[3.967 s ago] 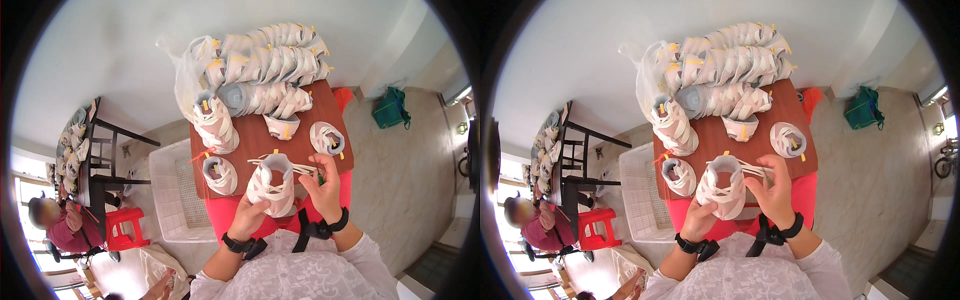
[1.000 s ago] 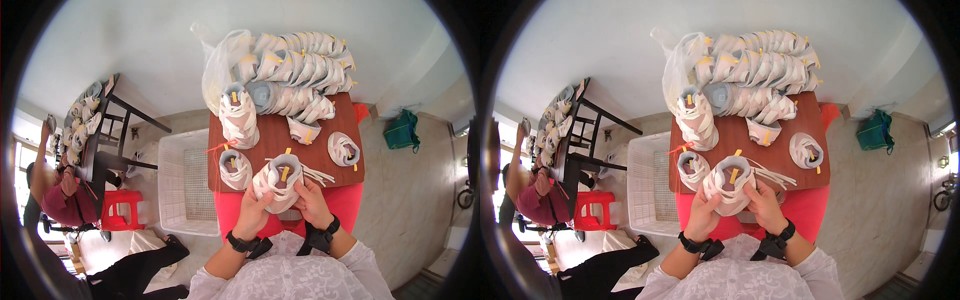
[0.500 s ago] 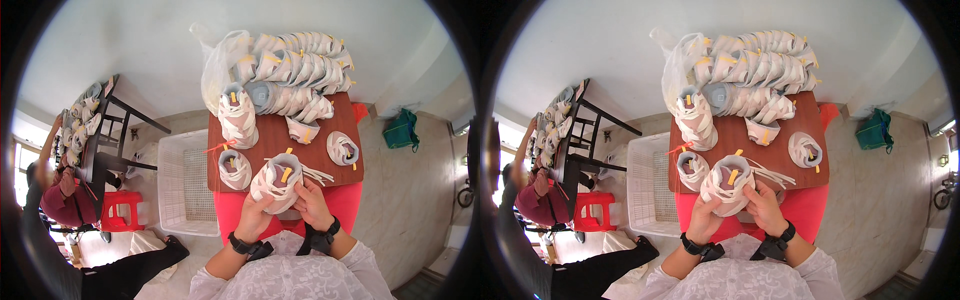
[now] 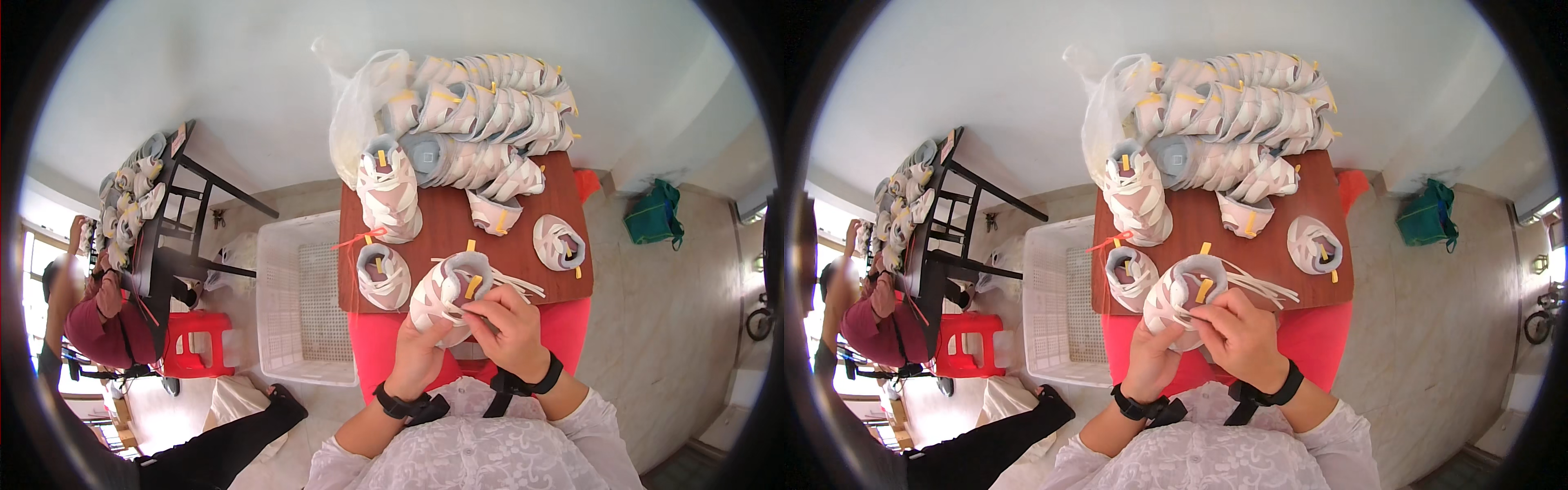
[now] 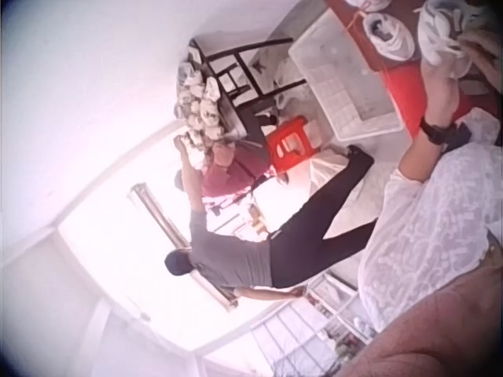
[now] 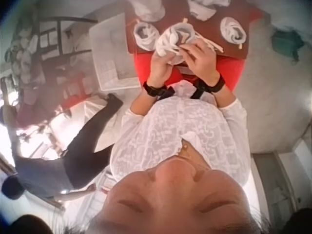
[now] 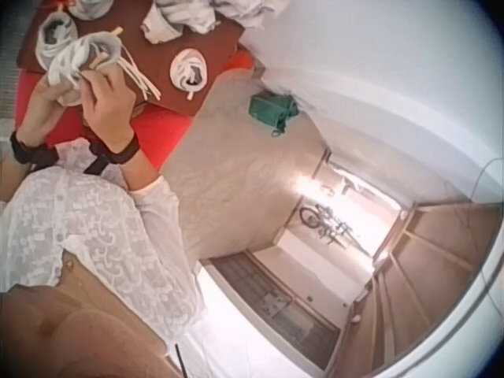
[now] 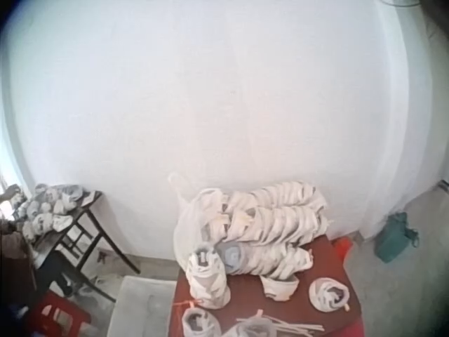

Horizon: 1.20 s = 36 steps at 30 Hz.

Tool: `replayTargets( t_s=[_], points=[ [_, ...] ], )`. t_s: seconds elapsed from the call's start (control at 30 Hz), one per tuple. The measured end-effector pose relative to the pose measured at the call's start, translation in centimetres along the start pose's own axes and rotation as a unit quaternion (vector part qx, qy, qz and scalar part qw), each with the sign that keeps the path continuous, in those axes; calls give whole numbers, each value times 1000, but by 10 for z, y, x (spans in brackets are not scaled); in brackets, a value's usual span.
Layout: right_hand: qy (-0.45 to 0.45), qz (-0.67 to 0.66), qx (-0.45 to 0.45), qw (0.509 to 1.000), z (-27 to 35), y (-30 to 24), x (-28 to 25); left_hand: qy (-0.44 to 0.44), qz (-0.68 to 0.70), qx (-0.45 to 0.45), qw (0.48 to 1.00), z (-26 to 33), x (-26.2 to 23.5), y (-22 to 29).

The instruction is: Lacing and preparing shoe uppers for final manufacturing.

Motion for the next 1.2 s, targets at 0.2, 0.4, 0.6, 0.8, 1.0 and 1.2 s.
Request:
replayTargets(
  t_s=[0.2,0.4,0.6,0.8,1.0,1.2],
  points=[
    [-12,-4,8,1000,0,-3,3,15,-15,15,1000,1,-1,-4],
    [-18,31,60,998,1,5,1,19,-29,31,999,3,5,-2],
    [-42,54,38,997,-1,7,0,29,-43,36,998,2,5,-2],
    [-48,29,54,997,-3,5,-2,32,-15,1,999,1,-2,-2],
    [-55,-8,68,996,-1,8,-3,11,3,-10,1000,1,-4,-6],
    [-54,21,47,997,-3,5,-6,27,-45,22,998,0,-2,-6]
  ],
)
Point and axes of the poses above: each hand's wrist, its own z-axis away from the middle knuckle, its own x-axis out of the palm, y = z × x, the point moved 1 cm from there along -z, towards the middle knuckle, and after that the axes turned 3 degrees about y, right-handed, at the moved point
